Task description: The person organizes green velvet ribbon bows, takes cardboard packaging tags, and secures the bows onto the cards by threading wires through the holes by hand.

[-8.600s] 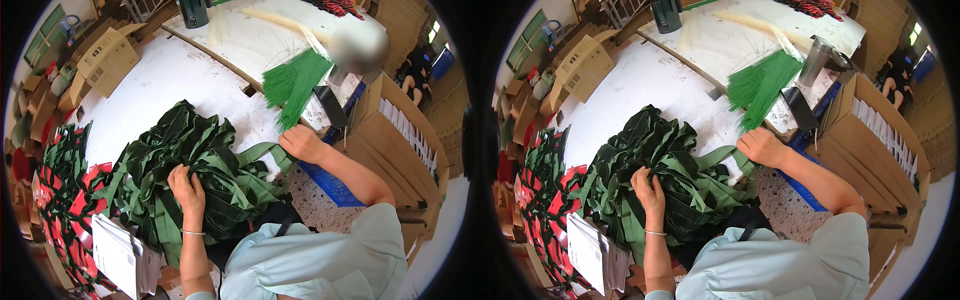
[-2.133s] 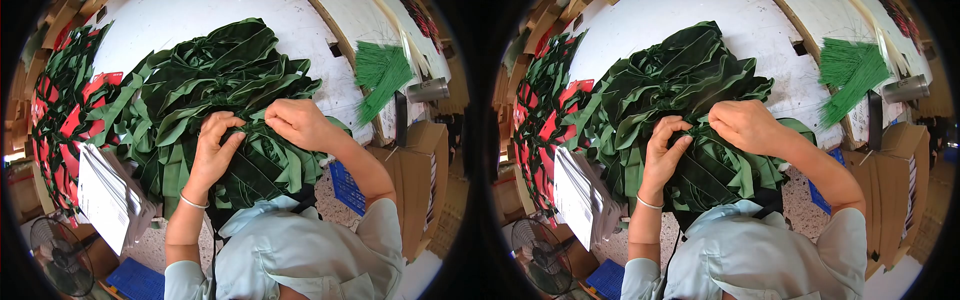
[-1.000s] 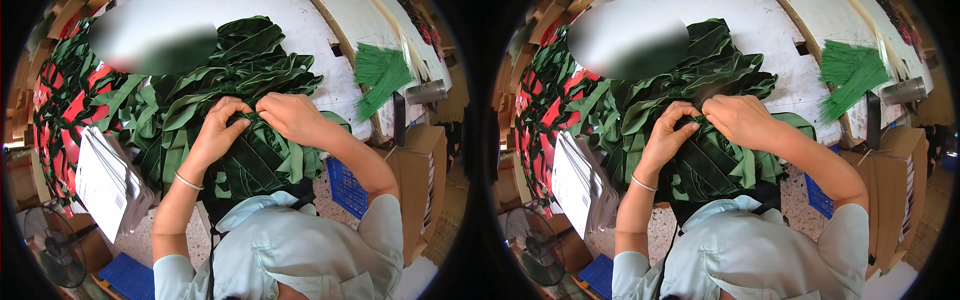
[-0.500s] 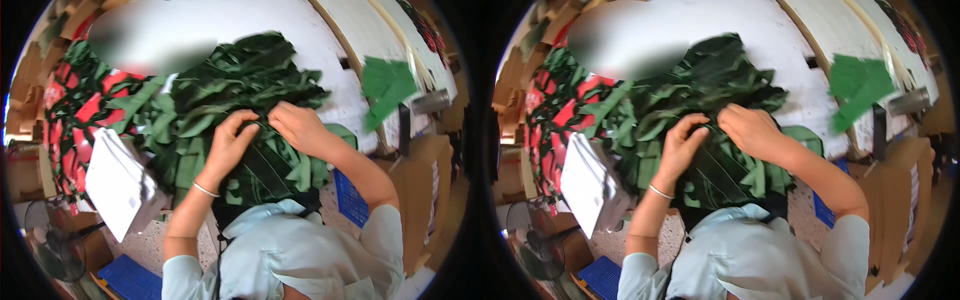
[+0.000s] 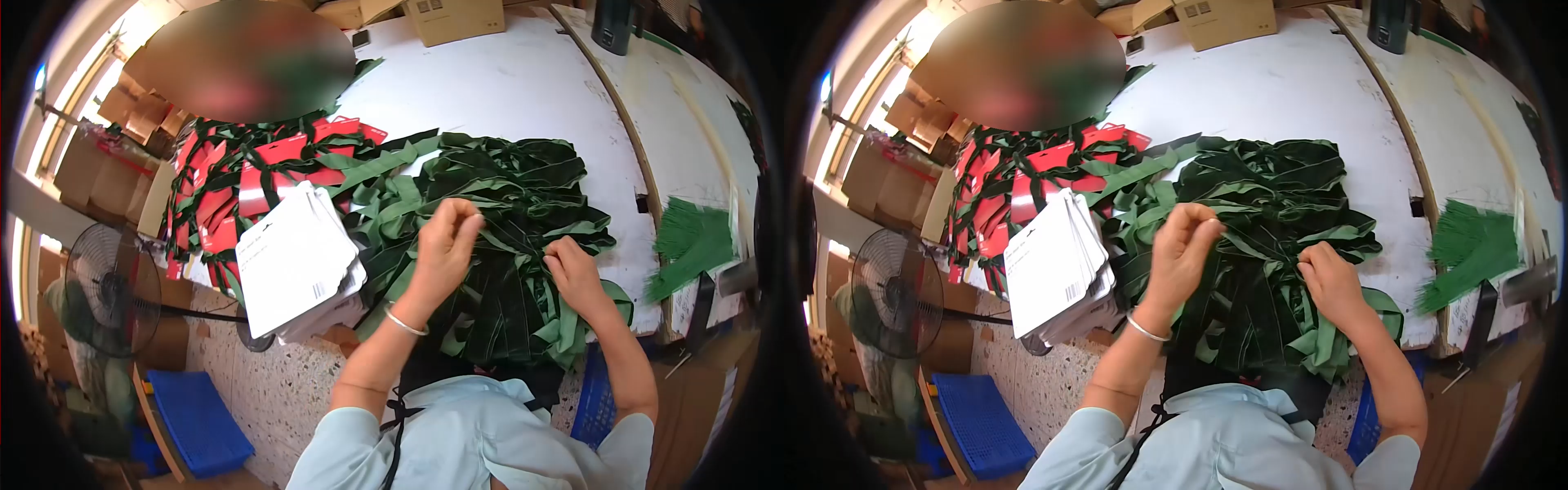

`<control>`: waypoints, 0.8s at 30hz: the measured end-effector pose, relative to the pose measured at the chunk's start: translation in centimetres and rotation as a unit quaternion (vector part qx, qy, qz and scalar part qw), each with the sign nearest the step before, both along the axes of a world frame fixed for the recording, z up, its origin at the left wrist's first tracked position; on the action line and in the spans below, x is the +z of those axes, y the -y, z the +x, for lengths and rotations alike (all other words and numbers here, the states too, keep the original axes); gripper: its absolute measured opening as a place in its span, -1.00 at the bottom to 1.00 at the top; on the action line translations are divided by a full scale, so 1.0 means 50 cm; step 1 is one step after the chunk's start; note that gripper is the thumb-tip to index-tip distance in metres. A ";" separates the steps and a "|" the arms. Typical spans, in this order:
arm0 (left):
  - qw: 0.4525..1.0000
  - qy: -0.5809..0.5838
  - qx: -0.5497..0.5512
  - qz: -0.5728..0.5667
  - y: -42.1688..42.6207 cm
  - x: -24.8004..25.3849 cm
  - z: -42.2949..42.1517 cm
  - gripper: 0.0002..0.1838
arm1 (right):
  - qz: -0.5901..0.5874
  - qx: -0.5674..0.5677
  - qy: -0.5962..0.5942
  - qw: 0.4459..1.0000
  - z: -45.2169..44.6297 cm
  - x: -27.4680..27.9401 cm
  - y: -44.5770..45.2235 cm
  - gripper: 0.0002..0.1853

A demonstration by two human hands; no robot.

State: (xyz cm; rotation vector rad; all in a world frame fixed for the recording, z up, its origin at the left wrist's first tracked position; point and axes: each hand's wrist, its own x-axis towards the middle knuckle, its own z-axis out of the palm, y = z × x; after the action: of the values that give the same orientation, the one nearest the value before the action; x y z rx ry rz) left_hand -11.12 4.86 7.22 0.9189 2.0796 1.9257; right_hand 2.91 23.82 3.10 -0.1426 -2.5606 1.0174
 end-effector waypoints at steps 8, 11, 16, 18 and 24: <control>0.988 0.134 0.002 0.079 -0.089 -0.162 0.097 -0.82 | 0.025 0.006 -0.033 0.999 -0.003 -0.020 -0.005 -0.93; 0.982 0.171 -0.025 0.072 -0.083 -0.118 0.076 -0.83 | 0.049 0.009 -0.044 0.998 -0.001 -0.029 -0.008 -0.90; 0.976 0.165 0.032 0.136 -0.096 -0.087 0.082 -0.82 | 0.096 -0.007 -0.047 0.994 0.001 -0.034 0.000 -0.89; 0.995 0.096 0.019 0.031 -0.112 -0.128 0.113 -0.81 | 0.145 -0.003 -0.037 0.989 0.006 -0.023 0.003 -0.87; 0.984 0.155 -0.006 0.088 -0.112 -0.130 0.104 -0.81 | 0.526 0.013 -0.059 0.848 0.005 0.048 0.013 -0.89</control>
State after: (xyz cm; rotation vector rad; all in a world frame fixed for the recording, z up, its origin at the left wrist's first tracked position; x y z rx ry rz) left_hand -5.94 10.45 0.74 0.6100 1.7486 2.1165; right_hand 3.15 23.16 5.48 0.2471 -2.6107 -0.4579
